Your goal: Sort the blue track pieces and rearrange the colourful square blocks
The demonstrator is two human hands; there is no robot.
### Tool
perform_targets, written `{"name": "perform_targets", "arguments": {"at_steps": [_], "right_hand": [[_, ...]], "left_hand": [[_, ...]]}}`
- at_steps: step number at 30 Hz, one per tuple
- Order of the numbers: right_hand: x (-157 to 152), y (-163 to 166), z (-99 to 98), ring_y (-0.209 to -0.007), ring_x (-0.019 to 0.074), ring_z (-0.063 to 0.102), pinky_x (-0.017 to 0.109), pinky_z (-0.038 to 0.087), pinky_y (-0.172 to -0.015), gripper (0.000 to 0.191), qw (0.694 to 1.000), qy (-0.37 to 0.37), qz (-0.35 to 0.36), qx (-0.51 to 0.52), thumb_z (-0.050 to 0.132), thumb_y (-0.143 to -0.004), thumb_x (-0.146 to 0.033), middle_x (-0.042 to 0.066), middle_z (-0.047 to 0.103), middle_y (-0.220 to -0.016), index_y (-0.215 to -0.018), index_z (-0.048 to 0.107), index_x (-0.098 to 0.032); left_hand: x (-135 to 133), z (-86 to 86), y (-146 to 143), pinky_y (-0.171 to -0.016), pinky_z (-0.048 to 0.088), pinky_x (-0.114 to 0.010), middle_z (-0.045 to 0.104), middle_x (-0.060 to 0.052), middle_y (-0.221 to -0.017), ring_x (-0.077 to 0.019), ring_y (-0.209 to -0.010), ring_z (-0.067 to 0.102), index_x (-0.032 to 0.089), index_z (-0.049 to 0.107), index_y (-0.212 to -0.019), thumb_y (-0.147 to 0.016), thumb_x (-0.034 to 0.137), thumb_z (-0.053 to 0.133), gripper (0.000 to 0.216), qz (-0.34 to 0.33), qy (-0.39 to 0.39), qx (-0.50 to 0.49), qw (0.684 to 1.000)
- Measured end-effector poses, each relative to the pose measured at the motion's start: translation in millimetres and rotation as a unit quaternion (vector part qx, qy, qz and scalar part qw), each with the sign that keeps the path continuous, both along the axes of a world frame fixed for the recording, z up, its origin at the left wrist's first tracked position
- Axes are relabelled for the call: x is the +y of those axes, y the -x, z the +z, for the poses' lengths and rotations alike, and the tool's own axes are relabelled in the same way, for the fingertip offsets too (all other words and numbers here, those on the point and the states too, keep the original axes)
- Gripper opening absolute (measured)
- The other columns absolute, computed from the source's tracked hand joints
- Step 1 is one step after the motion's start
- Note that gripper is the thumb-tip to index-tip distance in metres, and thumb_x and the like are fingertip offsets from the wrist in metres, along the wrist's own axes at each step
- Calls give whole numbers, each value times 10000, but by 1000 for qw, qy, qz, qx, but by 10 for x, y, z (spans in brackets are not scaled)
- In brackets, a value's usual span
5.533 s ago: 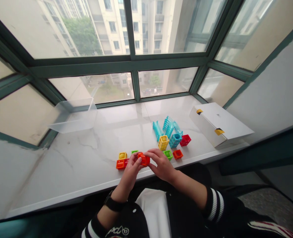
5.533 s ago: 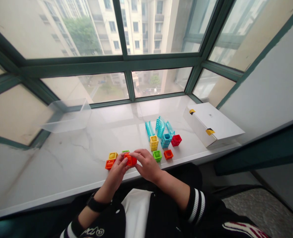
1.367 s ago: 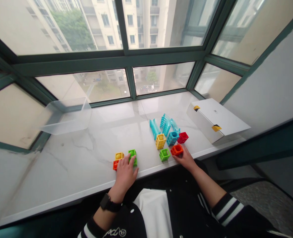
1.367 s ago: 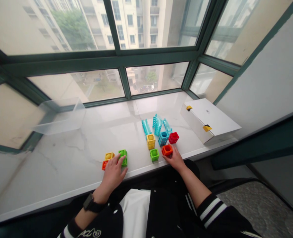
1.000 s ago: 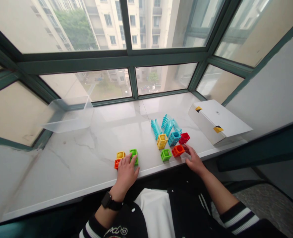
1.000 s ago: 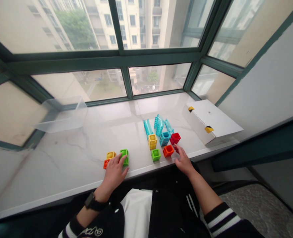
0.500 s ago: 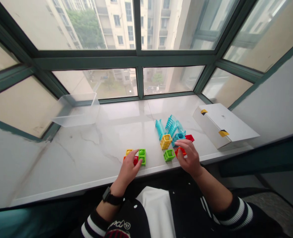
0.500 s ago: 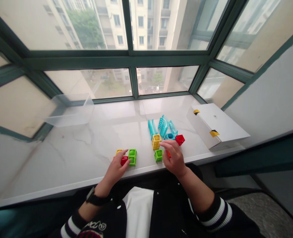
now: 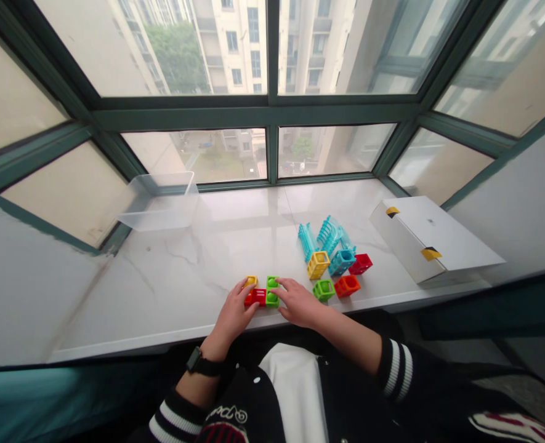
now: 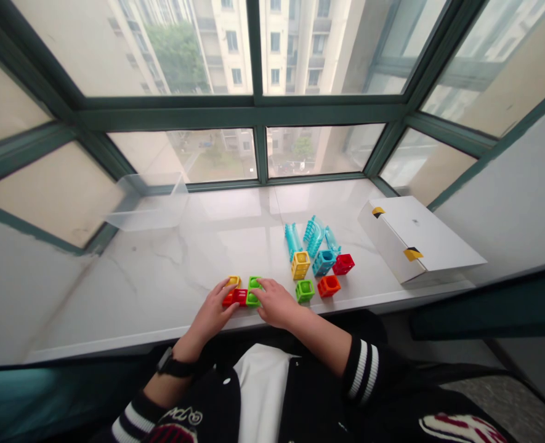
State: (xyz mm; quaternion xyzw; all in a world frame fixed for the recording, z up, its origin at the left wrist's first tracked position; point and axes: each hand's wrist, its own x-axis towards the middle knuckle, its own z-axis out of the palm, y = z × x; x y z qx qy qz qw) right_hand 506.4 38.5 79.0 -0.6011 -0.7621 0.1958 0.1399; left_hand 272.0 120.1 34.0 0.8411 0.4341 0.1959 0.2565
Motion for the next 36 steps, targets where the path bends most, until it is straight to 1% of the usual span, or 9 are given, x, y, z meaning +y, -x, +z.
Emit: {"name": "perform_targets", "arguments": {"at_steps": [2, 5, 9, 12, 19, 23, 27, 32, 36], "right_hand": [[15, 30, -85, -1464, 382, 466, 577, 426, -1180, 618, 999, 26, -6, -24, 747, -850, -213, 200, 473, -1600, -1452, 605, -207], [16, 39, -145, -1481, 400, 447, 581, 421, -1180, 684, 998, 45, -11, -48, 751, -853, -245, 195, 420, -1649, -1509, 560, -219], [-8, 13, -154, -1454, 392, 479, 565, 432, -1171, 664, 997, 35, -19, -60, 727, -875, -254, 161, 415, -1667, -1517, 558, -253], [-30, -4, -165, -1414, 381, 518, 552, 455, -1147, 658, 997, 29, -30, -65, 720, -876, -263, 131, 428, -1665, -1514, 559, -284], [-43, -12, -224, -1378, 380, 538, 543, 492, -1089, 646, 996, 21, -56, -73, 709, -879, -276, 113, 443, -1656, -1506, 560, -312], [-47, 5, -213, -1361, 379, 541, 525, 496, -1074, 628, 995, 20, -68, -77, 715, -885, -286, 127, 463, -1635, -1495, 569, -303], [-43, 18, -178, -1294, 354, 566, 485, 498, -1046, 576, 993, 17, -85, -85, 704, -880, -240, 117, 528, -1557, -1442, 606, -312], [-12, -4, -187, -1155, 307, 604, 416, 490, -980, 532, 991, 21, -98, -90, 592, -902, -97, 129, 642, -1334, -1405, 619, -269], [14, -15, -215, -1106, 272, 635, 366, 473, -953, 434, 990, 33, -104, -94, 558, -971, -119, 115, 673, -1224, -1378, 612, -259]], "left_hand": [[2, -1, 0, -1223, 434, -501, 558, -115, -1532, -293, -1411, 552, 237, 642, -1371, -919, 253, 650, 452, -4, 3, 2, 1000], [0, 22, -16, -1211, 453, -483, 606, -107, -1464, -276, -1363, 590, 235, 671, -1327, -912, 210, 634, 418, -3, 0, 0, 1000], [-5, 48, -37, -1186, 481, -479, 634, -104, -1401, -269, -1311, 622, 238, 703, -1265, -902, 198, 638, 372, -4, -7, -3, 1000], [-8, 47, -44, -1168, 494, -486, 637, -103, -1375, -268, -1283, 630, 240, 706, -1259, -902, 202, 644, 364, -4, -4, -10, 1000], [-22, 40, -50, -1155, 498, -478, 634, -101, -1359, -273, -1276, 623, 239, 697, -1273, -917, 217, 655, 359, 3, -1, -5, 1000], [-29, 33, -50, -1157, 495, -474, 628, -101, -1373, -272, -1283, 612, 239, 695, -1284, -926, 204, 659, 361, 3, -3, 5, 1000], [-35, 32, -51, -1155, 494, -473, 624, -101, -1384, -269, -1284, 606, 244, 696, -1282, -936, 198, 652, 351, 3, -8, 13, 1000], [-43, 51, -50, -1167, 482, -482, 616, -103, -1410, -280, -1309, 590, 249, 689, -1303, -953, 210, 634, 357, 10, -10, 23, 1000], [-22, 51, -26, -1180, 470, -492, 611, -97, -1426, -292, -1322, 585, 252, 687, -1312, -960, 220, 621, 360, 14, -10, 27, 999]]}}
